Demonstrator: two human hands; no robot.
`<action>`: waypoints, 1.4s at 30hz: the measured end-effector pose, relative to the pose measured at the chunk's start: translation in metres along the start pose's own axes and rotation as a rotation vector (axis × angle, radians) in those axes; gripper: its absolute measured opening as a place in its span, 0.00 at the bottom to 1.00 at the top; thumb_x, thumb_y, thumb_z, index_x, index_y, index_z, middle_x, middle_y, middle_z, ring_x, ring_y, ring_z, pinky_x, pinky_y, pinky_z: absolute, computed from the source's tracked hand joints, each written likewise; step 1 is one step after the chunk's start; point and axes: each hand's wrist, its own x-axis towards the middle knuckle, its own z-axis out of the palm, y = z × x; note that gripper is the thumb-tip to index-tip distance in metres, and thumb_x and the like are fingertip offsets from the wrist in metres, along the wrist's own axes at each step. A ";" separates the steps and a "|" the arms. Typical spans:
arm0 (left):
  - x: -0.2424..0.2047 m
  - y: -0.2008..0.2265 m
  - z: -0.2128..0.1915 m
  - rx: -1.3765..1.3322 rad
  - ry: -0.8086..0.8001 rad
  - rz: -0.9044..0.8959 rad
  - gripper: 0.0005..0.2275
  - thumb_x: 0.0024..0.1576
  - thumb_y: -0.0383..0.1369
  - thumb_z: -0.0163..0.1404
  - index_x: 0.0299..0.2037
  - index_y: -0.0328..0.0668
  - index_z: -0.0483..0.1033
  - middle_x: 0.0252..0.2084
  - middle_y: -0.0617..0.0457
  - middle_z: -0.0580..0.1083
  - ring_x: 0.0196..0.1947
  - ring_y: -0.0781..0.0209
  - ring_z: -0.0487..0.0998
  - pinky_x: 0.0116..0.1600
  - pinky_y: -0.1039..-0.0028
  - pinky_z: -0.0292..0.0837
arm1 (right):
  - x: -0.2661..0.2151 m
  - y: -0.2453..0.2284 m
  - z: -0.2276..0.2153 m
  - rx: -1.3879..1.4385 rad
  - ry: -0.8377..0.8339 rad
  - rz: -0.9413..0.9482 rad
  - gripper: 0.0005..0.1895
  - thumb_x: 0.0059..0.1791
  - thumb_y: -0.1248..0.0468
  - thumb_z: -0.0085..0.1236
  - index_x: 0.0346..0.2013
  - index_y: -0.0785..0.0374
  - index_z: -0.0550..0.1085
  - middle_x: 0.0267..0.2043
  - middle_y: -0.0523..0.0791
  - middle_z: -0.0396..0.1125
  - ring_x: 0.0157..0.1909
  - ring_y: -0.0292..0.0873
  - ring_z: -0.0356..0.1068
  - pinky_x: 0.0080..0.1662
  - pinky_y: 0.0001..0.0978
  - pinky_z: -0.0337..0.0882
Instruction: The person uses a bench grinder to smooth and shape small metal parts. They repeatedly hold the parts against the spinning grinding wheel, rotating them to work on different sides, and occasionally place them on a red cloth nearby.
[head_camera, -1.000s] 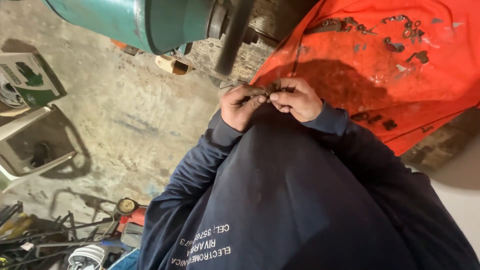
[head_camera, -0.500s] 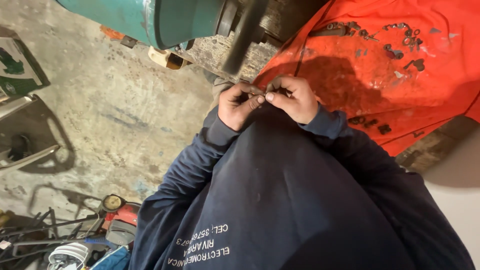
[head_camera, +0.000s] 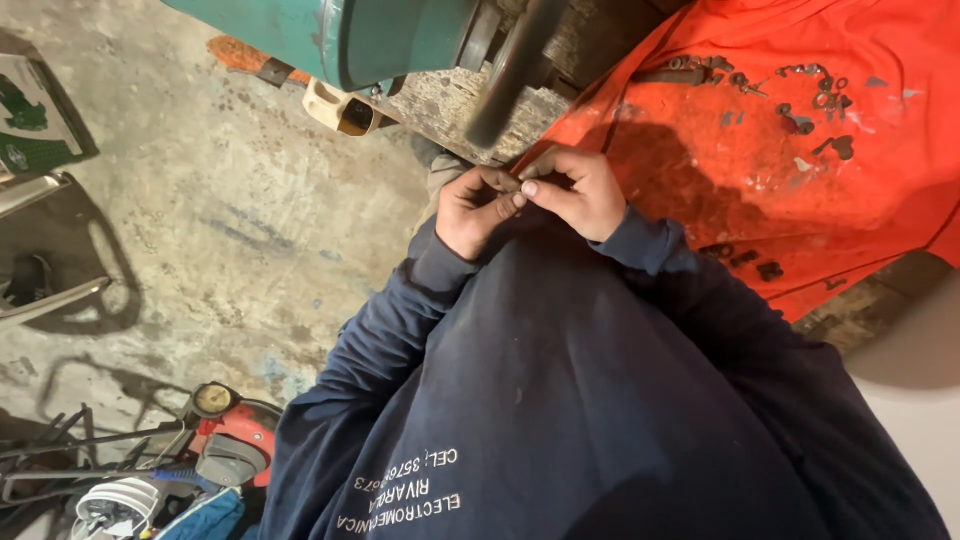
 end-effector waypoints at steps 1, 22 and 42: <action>0.000 -0.001 -0.002 -0.004 0.004 -0.001 0.06 0.59 0.21 0.60 0.42 0.32 0.75 0.40 0.53 0.76 0.40 0.66 0.76 0.48 0.75 0.74 | 0.002 0.002 0.000 0.005 -0.006 0.002 0.05 0.55 0.68 0.59 0.42 0.69 0.75 0.41 0.41 0.71 0.44 0.32 0.70 0.48 0.25 0.71; 0.004 0.014 -0.012 0.202 0.154 0.208 0.08 0.62 0.22 0.58 0.49 0.30 0.76 0.45 0.49 0.79 0.44 0.65 0.79 0.52 0.74 0.76 | 0.031 0.007 0.019 0.491 -0.034 0.382 0.09 0.56 0.66 0.55 0.50 0.67 0.75 0.32 0.36 0.65 0.27 0.26 0.58 0.28 0.18 0.55; 0.016 0.005 -0.020 -0.006 0.170 0.079 0.09 0.62 0.22 0.58 0.50 0.27 0.74 0.44 0.49 0.79 0.44 0.64 0.79 0.52 0.73 0.76 | 0.048 -0.002 0.024 0.611 0.068 0.385 0.08 0.54 0.69 0.55 0.47 0.65 0.76 0.31 0.38 0.66 0.26 0.27 0.58 0.27 0.21 0.54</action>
